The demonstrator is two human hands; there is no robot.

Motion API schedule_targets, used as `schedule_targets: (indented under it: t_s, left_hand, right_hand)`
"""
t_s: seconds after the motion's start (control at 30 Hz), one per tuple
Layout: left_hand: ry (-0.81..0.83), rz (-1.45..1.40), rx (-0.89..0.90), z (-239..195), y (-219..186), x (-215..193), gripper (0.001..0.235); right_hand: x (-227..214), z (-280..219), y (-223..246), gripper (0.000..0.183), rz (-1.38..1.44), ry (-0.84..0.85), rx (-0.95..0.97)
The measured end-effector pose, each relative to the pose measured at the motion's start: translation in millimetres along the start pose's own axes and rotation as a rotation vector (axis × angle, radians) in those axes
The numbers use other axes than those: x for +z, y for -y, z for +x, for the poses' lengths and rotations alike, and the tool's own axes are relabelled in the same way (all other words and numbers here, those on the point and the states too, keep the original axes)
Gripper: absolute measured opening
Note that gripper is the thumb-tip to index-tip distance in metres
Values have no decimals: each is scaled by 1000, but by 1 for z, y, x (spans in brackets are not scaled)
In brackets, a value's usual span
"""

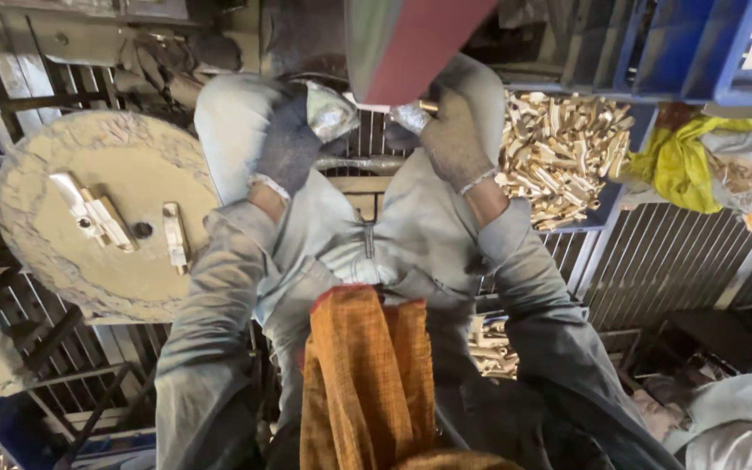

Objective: The person holds small metal parts and presses them against a moving sanding belt or polishing wheel to smooth the surfaces. They handle the parts one at a time, rotating them to reach different sides.

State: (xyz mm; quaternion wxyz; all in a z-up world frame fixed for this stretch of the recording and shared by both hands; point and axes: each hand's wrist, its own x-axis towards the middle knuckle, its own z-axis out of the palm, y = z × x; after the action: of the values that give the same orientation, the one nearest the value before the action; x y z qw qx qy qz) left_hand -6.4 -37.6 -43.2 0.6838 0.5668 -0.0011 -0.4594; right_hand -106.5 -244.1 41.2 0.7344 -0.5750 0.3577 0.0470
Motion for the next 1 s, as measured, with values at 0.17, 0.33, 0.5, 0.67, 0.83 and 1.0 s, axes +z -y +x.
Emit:
schedule_targets:
  t_s: [0.17, 0.33, 0.5, 0.67, 0.83, 1.0]
  left_hand:
    - [228, 436, 267, -32, -17, -23, 27]
    - [532, 196, 156, -67, -46, -28, 39]
    - [600, 185, 149, -76, -73, -20, 40]
    - [595, 134, 141, -82, -71, -13, 40]
    - [569, 53, 89, -93, -53, -9, 41]
    - [499, 225, 203, -88, -29, -9, 35]
  right_hand:
    - [-10, -64, -23, 59, -414, 42, -346]
    - [6, -127, -29, 59, -371, 247, -239]
    - [16, -135, -5, 59, -263, 476, -9]
    - [19, -131, 2, 66, -655, 602, -221]
    - [22, -135, 7, 68, -633, 523, -234]
    - [21, -135, -8, 69, -304, 458, -126]
